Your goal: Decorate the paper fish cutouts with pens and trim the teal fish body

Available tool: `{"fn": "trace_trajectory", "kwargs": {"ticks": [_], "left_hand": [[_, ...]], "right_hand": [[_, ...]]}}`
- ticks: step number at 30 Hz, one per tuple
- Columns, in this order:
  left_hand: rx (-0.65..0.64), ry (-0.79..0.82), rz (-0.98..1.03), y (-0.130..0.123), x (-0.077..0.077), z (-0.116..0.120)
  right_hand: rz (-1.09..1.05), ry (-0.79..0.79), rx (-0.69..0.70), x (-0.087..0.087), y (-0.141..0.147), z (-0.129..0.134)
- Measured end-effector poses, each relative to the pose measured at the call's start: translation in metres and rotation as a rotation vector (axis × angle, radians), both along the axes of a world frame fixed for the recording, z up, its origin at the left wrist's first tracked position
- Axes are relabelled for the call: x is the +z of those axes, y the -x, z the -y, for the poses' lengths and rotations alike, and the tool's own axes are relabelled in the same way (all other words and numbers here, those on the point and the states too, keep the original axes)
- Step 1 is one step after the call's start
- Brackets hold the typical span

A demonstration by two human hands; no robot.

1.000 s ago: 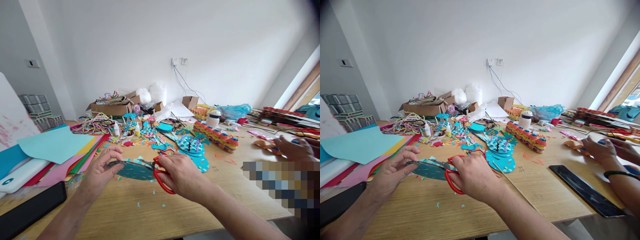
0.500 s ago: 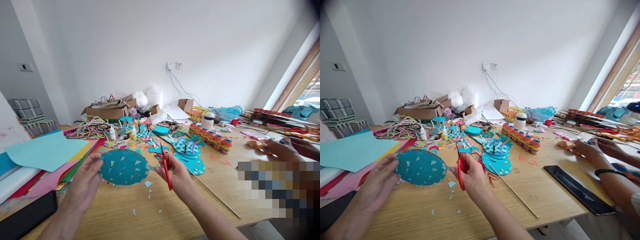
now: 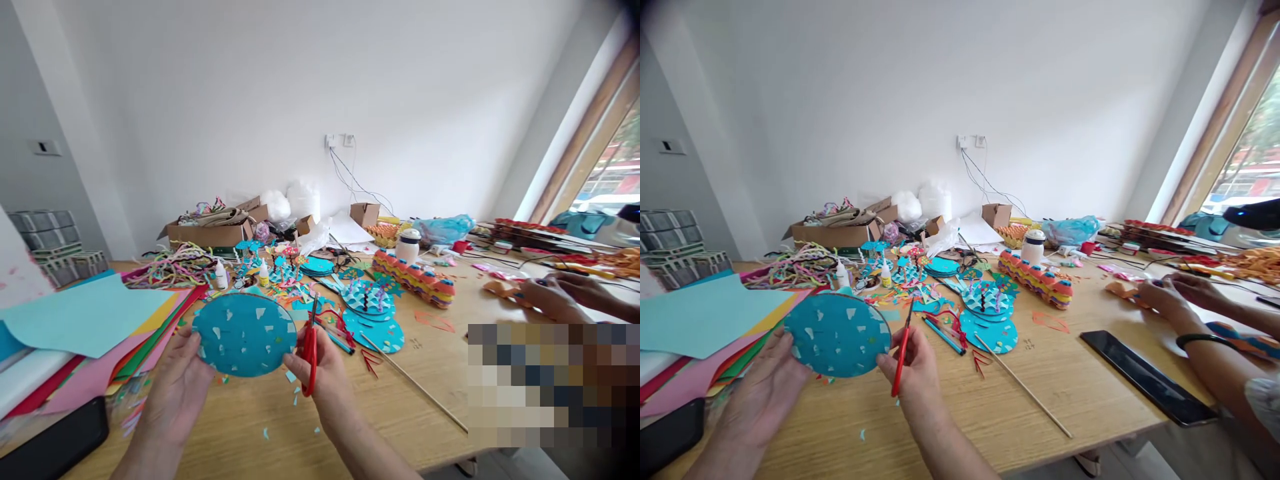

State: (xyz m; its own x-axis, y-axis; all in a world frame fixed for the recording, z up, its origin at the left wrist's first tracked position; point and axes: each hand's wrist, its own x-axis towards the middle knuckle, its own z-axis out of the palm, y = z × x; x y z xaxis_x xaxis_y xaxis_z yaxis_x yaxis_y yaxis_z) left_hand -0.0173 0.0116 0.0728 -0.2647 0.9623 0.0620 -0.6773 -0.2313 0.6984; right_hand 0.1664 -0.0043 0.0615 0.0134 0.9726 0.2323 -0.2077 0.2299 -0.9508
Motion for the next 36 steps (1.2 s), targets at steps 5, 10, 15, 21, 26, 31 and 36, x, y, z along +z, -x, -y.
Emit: {"fn": "trace_trajectory", "kwargs": {"ticks": [5,10,15,21,26,31,36], "left_hand": [[-0.027,-0.036,-0.009,-0.003,-0.002,0.003],[0.038,-0.078,-0.176,0.003,-0.001,0.003],[0.210,-0.201,-0.526,0.013,0.003,0.003],[0.362,-0.605,-1.026,0.021,0.009,0.017],[0.444,-0.691,-1.324,0.018,0.013,0.023],[0.490,-0.780,-1.363,0.015,0.015,0.021],[0.504,-0.824,-1.477,0.010,0.020,0.025]], "right_hand": [[-0.042,-0.103,0.033,-0.002,0.004,0.000],[0.244,-0.356,-0.167,0.002,-0.008,0.003],[0.705,-0.811,-0.374,0.012,-0.028,0.009],[0.874,-0.950,-0.431,0.013,-0.039,0.009],[0.884,-0.911,-0.419,0.011,-0.041,0.006],[0.912,-0.902,-0.399,0.011,-0.043,0.003],[0.935,-0.920,-0.410,0.012,-0.041,0.000]]}}
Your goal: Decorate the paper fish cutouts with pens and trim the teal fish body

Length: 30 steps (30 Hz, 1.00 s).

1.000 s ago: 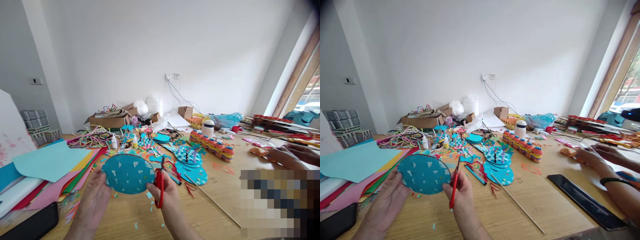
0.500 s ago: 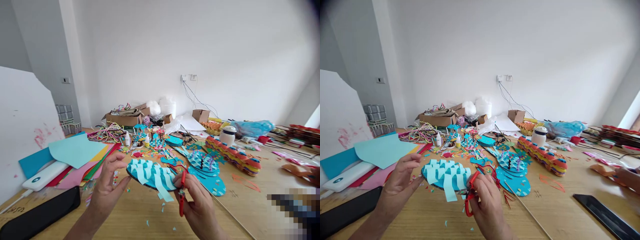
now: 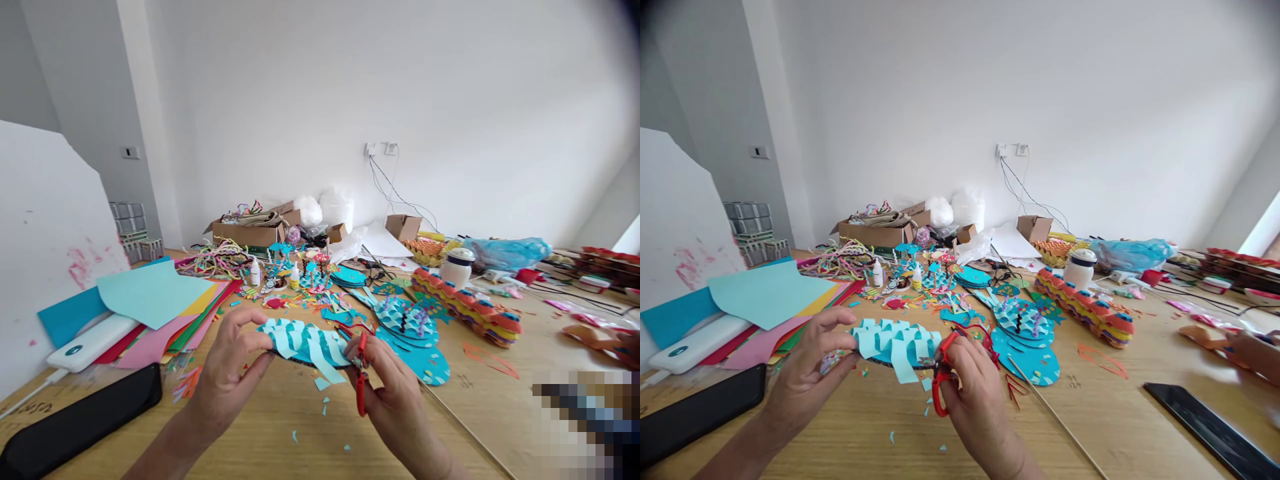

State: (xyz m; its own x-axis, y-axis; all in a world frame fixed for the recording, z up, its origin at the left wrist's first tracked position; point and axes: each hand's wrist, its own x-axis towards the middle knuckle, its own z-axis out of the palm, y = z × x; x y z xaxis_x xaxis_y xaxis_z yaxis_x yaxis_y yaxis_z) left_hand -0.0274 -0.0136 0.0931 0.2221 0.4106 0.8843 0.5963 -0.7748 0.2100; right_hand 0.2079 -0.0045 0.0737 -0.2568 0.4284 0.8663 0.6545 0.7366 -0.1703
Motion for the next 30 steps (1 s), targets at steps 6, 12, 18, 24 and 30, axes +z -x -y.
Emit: {"fn": "trace_trajectory", "kwargs": {"ticks": [6,12,18,24,30], "left_hand": [[0.007,0.011,0.004,-0.002,0.002,-0.002],[-0.033,0.027,0.031,0.001,-0.003,-0.007],[0.007,0.016,-0.130,-0.002,0.004,-0.003],[-0.030,0.109,-0.083,-0.002,0.005,-0.003],[-0.160,0.321,0.108,0.003,0.000,-0.017]], "right_hand": [[0.016,0.004,-0.003,0.000,0.000,-0.003],[0.033,0.003,0.010,0.005,0.002,-0.004],[0.072,-0.026,0.023,0.011,0.003,-0.004],[0.068,0.124,0.044,0.007,0.005,-0.006],[-0.015,0.484,0.100,0.011,0.010,-0.009]]}}
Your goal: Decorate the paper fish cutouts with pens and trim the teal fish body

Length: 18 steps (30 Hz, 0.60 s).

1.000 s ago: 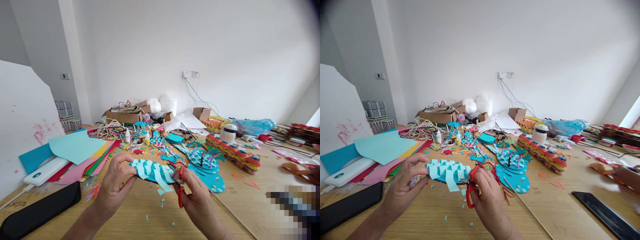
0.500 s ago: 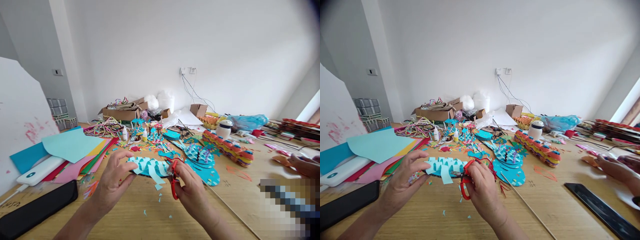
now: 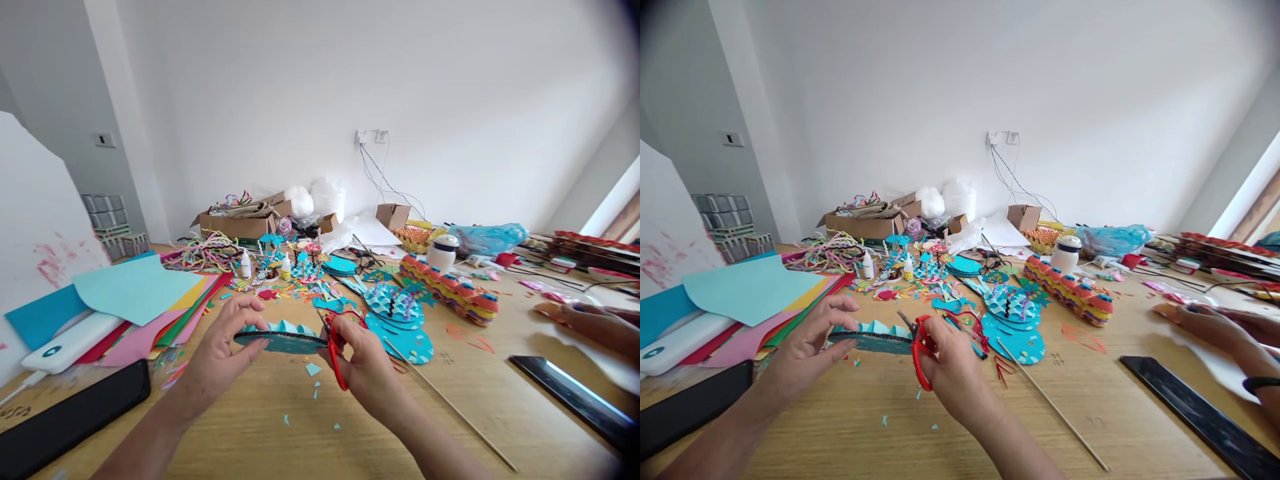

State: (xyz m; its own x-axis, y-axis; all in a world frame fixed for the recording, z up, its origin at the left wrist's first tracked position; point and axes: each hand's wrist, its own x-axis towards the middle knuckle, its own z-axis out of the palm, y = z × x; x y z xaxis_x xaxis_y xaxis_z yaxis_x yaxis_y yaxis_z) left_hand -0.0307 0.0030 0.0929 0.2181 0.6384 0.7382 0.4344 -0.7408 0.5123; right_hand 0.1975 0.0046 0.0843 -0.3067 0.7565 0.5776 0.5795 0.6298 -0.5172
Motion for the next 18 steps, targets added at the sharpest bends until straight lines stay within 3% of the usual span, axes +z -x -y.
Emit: {"fn": "trace_trajectory", "kwargs": {"ticks": [4,8,18], "left_hand": [[-0.130,0.116,0.208,0.005,-0.006,-0.009],[-0.147,0.243,0.338,0.004,-0.010,-0.009],[-0.175,0.145,0.484,0.000,-0.014,-0.013]], "right_hand": [[-0.142,0.176,0.034,0.006,0.001,-0.002],[-0.290,0.318,0.083,0.004,0.000,-0.006],[-0.550,0.466,0.124,-0.008,-0.005,-0.014]]}}
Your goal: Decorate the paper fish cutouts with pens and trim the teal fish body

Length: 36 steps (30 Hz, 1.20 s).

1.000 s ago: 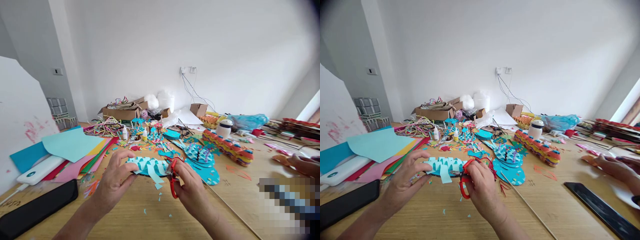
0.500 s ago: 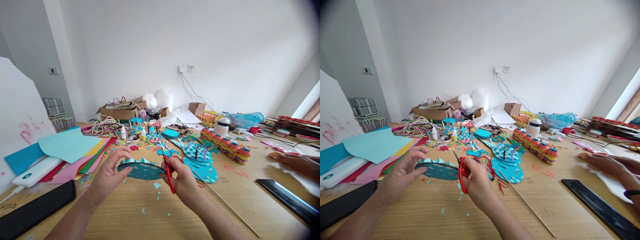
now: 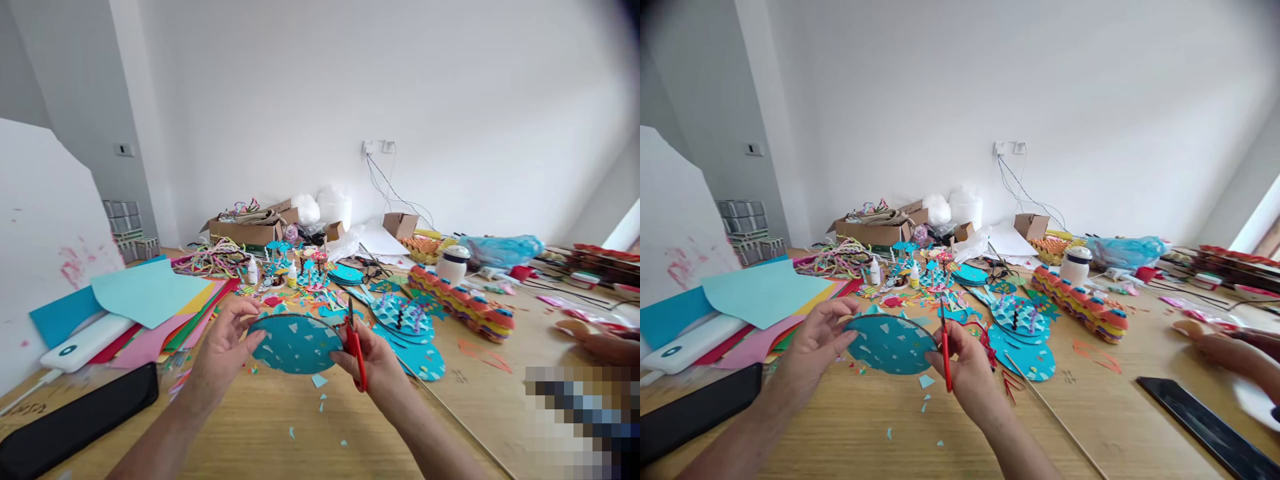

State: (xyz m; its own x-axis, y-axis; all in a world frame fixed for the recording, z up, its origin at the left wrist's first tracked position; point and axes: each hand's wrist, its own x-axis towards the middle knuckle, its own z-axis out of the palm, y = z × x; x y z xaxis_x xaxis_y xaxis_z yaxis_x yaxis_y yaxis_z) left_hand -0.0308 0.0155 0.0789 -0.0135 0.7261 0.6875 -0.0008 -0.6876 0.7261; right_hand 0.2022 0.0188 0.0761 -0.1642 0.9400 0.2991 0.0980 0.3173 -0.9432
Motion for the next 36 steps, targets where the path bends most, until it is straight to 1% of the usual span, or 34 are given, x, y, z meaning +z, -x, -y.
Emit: {"fn": "trace_trajectory", "kwargs": {"ticks": [5,8,12,14,19,22,24,28,31,34,36], "left_hand": [[0.050,-0.057,-0.135,-0.001,0.001,0.004],[0.123,-0.085,-0.208,-0.001,0.002,0.006],[0.214,-0.097,-0.228,-0.001,0.001,0.005],[0.215,-0.072,-0.210,-0.002,0.001,0.003],[0.163,0.015,-0.066,-0.004,0.003,0.003],[0.151,0.052,-0.030,-0.004,0.004,0.005],[0.136,0.075,-0.009,-0.003,0.005,0.005],[0.125,0.103,0.039,0.002,0.006,0.003],[0.134,0.098,0.036,0.007,0.005,0.001],[0.147,0.095,-0.002,0.008,0.002,0.000],[0.162,0.087,-0.026,0.007,0.002,0.001]], "right_hand": [[-0.030,-0.006,0.026,-0.004,-0.002,-0.001],[-0.044,-0.020,0.030,-0.006,-0.002,-0.002],[-0.032,-0.053,0.022,-0.009,-0.002,-0.003],[-0.010,-0.060,0.008,-0.009,-0.002,-0.002],[0.057,-0.077,-0.021,-0.009,0.000,0.000],[0.111,-0.082,-0.029,-0.009,0.002,-0.001],[0.167,-0.116,-0.046,-0.008,0.003,-0.001],[0.297,-0.252,-0.151,0.002,-0.002,0.005],[0.472,-0.459,-0.223,0.012,-0.007,0.018],[0.706,-0.672,-0.174,0.019,-0.004,0.031],[0.805,-0.740,-0.204,0.019,0.001,0.034]]}}
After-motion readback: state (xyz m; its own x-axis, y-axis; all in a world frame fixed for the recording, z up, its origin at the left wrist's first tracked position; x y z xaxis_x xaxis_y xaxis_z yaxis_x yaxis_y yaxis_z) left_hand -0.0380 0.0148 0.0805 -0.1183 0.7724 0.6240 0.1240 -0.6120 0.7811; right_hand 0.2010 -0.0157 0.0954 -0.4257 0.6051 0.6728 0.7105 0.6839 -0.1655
